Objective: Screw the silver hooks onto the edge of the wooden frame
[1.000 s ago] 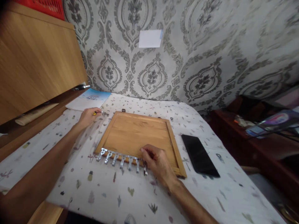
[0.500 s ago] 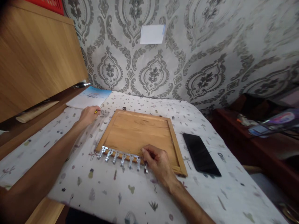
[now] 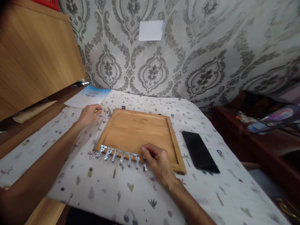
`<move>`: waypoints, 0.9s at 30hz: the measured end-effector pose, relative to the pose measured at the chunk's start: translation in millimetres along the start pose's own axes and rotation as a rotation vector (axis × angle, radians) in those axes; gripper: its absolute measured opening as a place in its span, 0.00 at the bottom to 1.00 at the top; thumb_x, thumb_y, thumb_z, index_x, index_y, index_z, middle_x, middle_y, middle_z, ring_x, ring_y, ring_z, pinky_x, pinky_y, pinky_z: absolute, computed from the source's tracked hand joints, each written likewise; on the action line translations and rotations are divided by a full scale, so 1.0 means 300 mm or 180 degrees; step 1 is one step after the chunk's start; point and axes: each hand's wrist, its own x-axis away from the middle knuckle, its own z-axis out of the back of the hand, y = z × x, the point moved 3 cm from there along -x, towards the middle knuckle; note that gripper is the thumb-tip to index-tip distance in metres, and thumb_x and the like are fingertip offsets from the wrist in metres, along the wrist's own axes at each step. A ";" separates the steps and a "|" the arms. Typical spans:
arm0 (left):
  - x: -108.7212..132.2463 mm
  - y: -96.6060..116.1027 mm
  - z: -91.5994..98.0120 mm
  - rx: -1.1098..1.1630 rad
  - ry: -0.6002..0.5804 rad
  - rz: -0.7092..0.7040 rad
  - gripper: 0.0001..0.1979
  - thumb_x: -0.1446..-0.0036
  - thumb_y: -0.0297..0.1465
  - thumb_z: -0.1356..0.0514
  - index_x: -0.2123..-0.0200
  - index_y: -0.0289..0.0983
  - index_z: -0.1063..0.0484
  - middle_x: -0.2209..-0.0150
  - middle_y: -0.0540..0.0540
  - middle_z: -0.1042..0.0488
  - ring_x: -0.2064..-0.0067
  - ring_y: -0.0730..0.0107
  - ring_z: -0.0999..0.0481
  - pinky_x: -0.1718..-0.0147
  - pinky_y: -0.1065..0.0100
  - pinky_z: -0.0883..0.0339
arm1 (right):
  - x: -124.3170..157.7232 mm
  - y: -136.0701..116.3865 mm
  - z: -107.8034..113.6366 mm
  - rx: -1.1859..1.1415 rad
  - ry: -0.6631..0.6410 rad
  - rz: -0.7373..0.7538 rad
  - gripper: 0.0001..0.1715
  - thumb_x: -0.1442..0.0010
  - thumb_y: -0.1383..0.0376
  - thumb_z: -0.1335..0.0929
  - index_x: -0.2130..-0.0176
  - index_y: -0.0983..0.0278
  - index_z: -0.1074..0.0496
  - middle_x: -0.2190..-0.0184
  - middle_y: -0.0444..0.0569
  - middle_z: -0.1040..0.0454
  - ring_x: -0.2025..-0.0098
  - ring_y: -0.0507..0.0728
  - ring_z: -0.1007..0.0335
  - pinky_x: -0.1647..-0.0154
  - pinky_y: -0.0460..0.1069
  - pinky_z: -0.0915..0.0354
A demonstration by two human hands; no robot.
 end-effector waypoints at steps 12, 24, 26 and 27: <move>0.047 0.124 0.012 0.0119 -0.0151 -0.0790 0.12 0.35 0.31 0.45 0.55 0.40 0.22 0.53 0.44 0.19 0.50 0.58 0.22 0.54 0.64 0.33 | -0.001 0.014 -0.005 -0.0124 0.0020 -0.0135 0.22 0.40 0.49 0.33 0.73 0.63 0.28 0.80 0.43 0.33 0.81 0.50 0.40 0.80 0.47 0.42; 0.212 0.393 0.021 0.0645 -0.0722 -0.1973 0.10 0.33 0.29 0.46 0.62 0.39 0.25 0.61 0.46 0.20 0.59 0.63 0.23 0.62 0.67 0.38 | -0.008 -0.008 -0.001 0.0074 0.0228 0.0206 0.21 0.39 0.56 0.33 0.53 0.67 0.23 0.74 0.44 0.30 0.78 0.50 0.39 0.79 0.46 0.42; 0.241 0.425 0.015 0.0686 -0.0761 -0.2210 0.10 0.32 0.29 0.46 0.64 0.37 0.26 0.63 0.46 0.21 0.60 0.64 0.24 0.63 0.67 0.39 | -0.010 -0.009 0.005 0.0352 0.0293 0.0345 0.21 0.38 0.58 0.33 0.51 0.67 0.23 0.74 0.45 0.28 0.78 0.51 0.37 0.77 0.47 0.40; 0.253 0.437 0.011 0.0688 -0.0783 -0.2292 0.10 0.32 0.29 0.46 0.64 0.37 0.26 0.63 0.46 0.21 0.60 0.64 0.24 0.64 0.67 0.40 | -0.011 -0.010 0.008 0.0495 0.0337 0.0419 0.20 0.38 0.58 0.33 0.51 0.67 0.22 0.74 0.45 0.28 0.78 0.51 0.37 0.76 0.47 0.39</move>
